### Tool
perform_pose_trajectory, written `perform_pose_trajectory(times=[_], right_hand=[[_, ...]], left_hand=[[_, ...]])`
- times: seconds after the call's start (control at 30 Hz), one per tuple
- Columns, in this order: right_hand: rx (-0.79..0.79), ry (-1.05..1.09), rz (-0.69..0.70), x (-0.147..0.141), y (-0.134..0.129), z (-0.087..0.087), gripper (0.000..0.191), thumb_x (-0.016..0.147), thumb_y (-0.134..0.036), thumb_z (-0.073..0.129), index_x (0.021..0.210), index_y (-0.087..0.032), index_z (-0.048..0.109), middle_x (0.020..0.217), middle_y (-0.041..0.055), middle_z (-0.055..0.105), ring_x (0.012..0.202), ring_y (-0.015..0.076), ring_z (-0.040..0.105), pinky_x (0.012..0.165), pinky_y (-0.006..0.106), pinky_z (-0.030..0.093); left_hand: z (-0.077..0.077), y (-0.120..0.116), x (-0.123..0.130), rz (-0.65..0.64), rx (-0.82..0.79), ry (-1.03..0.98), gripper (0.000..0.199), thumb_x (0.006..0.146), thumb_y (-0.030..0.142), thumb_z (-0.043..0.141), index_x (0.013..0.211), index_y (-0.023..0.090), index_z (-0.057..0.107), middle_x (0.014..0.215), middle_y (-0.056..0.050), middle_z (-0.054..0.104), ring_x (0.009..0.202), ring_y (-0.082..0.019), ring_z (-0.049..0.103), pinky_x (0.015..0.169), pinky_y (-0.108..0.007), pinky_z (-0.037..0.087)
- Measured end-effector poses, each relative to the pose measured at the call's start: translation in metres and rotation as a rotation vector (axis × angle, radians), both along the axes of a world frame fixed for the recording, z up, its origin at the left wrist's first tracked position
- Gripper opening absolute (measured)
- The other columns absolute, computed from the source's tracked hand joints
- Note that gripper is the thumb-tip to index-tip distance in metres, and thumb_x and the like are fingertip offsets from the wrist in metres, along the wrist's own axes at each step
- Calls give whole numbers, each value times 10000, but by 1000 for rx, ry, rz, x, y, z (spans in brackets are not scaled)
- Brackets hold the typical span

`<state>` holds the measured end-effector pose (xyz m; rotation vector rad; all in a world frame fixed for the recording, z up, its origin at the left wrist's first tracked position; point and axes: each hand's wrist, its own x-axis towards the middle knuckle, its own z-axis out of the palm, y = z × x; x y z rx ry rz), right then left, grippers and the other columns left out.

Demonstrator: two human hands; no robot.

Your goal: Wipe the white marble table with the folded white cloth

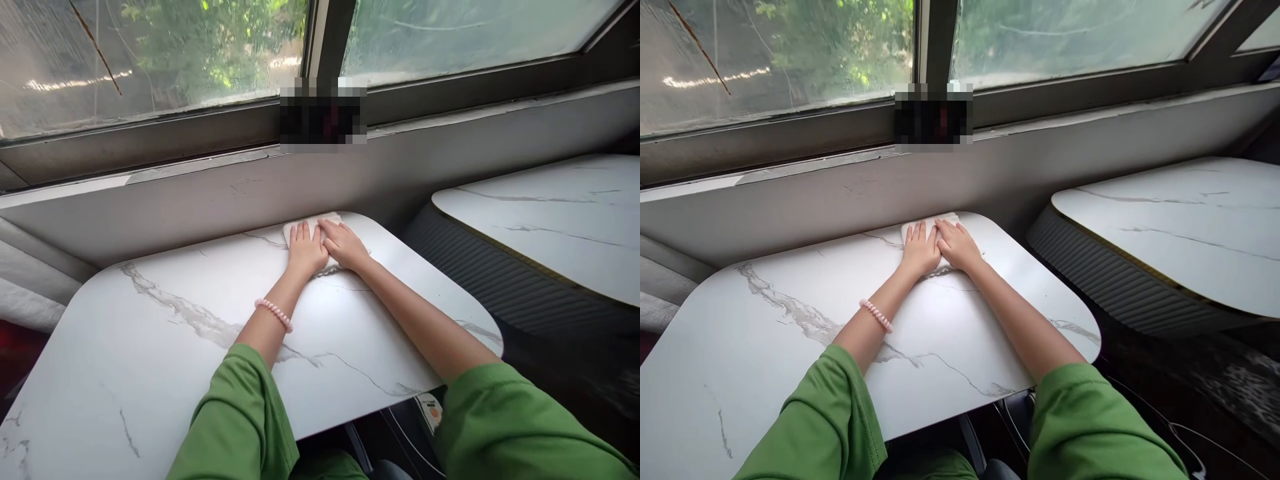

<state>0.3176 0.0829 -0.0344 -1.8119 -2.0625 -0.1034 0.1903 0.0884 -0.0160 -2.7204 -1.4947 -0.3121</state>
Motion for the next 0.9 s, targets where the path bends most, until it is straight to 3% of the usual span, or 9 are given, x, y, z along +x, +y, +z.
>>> perform_pose_trajectory(times=[0.23,0.47,0.6,0.73,0.9], right_hand=[[24,-72,37,-16,-85,-8,578,864,-189,259,1420,-76,365,1444,142,434,1362,259,351,1101,502,315],[155,-147,217,-44,-193,-10,670,927,-222,250,1522,-172,-54,1494,115,357,1389,246,293,1086,504,345],[177,-219,305,-65,-235,-1,685,922,-217,278,1519,-144,-50,1528,110,289,1399,251,272,1083,492,327],[201,-280,317,-78,-249,8,699,909,-210,309,1511,-74,-18,1525,147,286,1409,270,240,1084,484,294],[170,-321,362,-82,-226,10,708,907,-207,320,1508,-67,-27,1479,162,374,1392,261,286,1077,484,290]], left_hand=[[5,-72,-29,-128,28,73,546,963,333,276,1453,92,298,1509,-175,302,1410,-268,232,1150,-459,166],[14,-168,-71,-249,68,152,587,949,341,289,1429,6,331,1458,-247,350,1372,-358,295,1128,-500,225],[15,-209,-97,-305,120,151,585,960,330,257,1385,-53,375,1425,-287,373,1338,-397,335,1095,-509,283],[21,-218,-118,-388,71,116,586,970,352,248,1382,-43,380,1438,-276,354,1352,-380,310,1113,-466,272],[33,-198,-119,-323,-98,107,577,956,347,311,1405,-13,358,1472,-244,319,1385,-360,243,1134,-448,249]])
